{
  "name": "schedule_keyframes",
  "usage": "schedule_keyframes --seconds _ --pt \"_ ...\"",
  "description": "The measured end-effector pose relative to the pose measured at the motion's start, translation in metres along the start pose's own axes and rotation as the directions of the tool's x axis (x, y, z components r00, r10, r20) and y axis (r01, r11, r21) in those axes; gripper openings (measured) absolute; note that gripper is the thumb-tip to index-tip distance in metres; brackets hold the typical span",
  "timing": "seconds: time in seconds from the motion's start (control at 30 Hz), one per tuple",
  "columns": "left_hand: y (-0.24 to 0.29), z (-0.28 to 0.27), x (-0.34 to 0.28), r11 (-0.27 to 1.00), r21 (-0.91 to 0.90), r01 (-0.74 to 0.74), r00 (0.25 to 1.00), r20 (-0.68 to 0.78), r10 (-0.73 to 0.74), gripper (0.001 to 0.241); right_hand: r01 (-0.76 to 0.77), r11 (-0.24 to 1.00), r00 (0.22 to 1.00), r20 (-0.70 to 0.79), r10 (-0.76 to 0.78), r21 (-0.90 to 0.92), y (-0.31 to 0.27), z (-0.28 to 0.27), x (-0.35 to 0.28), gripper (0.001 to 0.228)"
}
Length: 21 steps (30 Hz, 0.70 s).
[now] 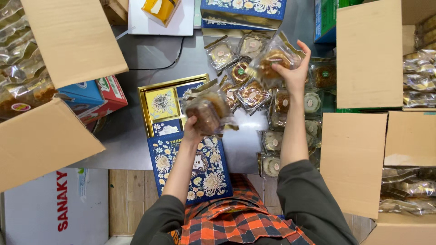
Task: The person packs individually wrapped pastries into a decorative blue gift box with a gold interior. They place the pastries into the box's compartments, insert smaller decorative boxes, and close the lid. The person then picks up the completed box and places it aside.
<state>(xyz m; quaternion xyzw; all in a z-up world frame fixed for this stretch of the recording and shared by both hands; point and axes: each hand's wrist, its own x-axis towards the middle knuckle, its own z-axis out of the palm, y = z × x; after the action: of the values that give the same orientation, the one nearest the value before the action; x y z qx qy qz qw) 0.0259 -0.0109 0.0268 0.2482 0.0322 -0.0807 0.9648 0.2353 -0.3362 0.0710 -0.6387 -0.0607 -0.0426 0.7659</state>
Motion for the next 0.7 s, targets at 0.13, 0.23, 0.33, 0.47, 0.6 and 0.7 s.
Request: schedule_keyframes --seconds 0.13,0.23,0.33,0.47,0.6,0.7 --pt "-0.022 0.022 0.03 0.999 -0.028 -0.028 0.989 0.143 0.032 0.071 -0.027 0.992 0.979 0.205 0.001 0.124 -0.081 0.054 -0.029 0.113" --pt "-0.031 0.029 0.036 0.994 -0.109 -0.018 0.969 0.243 0.045 0.067 -0.046 0.992 0.968 0.252 0.014 0.121 -0.12 0.083 -0.031 0.114" --pt "-0.026 0.029 0.03 0.993 -0.113 -0.042 0.969 0.238 0.068 0.07 0.001 1.0 0.934 0.357 -0.001 0.002 -0.131 0.095 -0.031 0.109" --pt "-0.014 0.025 0.031 0.998 0.055 -0.044 0.979 0.202 0.032 0.07 0.343 0.823 0.84 0.541 -0.052 -0.453 -0.109 0.111 -0.033 0.065" --pt "-0.003 0.014 -0.001 0.989 0.049 -0.14 0.99 -0.012 0.141 0.079 0.022 0.814 0.719 0.575 0.391 -0.581 -0.064 0.129 -0.005 0.067" --pt "-0.002 -0.014 -0.028 0.974 -0.037 -0.223 0.972 -0.08 0.219 0.081 -0.149 0.65 0.76 0.334 0.557 -0.745 -0.002 0.109 0.058 0.073"
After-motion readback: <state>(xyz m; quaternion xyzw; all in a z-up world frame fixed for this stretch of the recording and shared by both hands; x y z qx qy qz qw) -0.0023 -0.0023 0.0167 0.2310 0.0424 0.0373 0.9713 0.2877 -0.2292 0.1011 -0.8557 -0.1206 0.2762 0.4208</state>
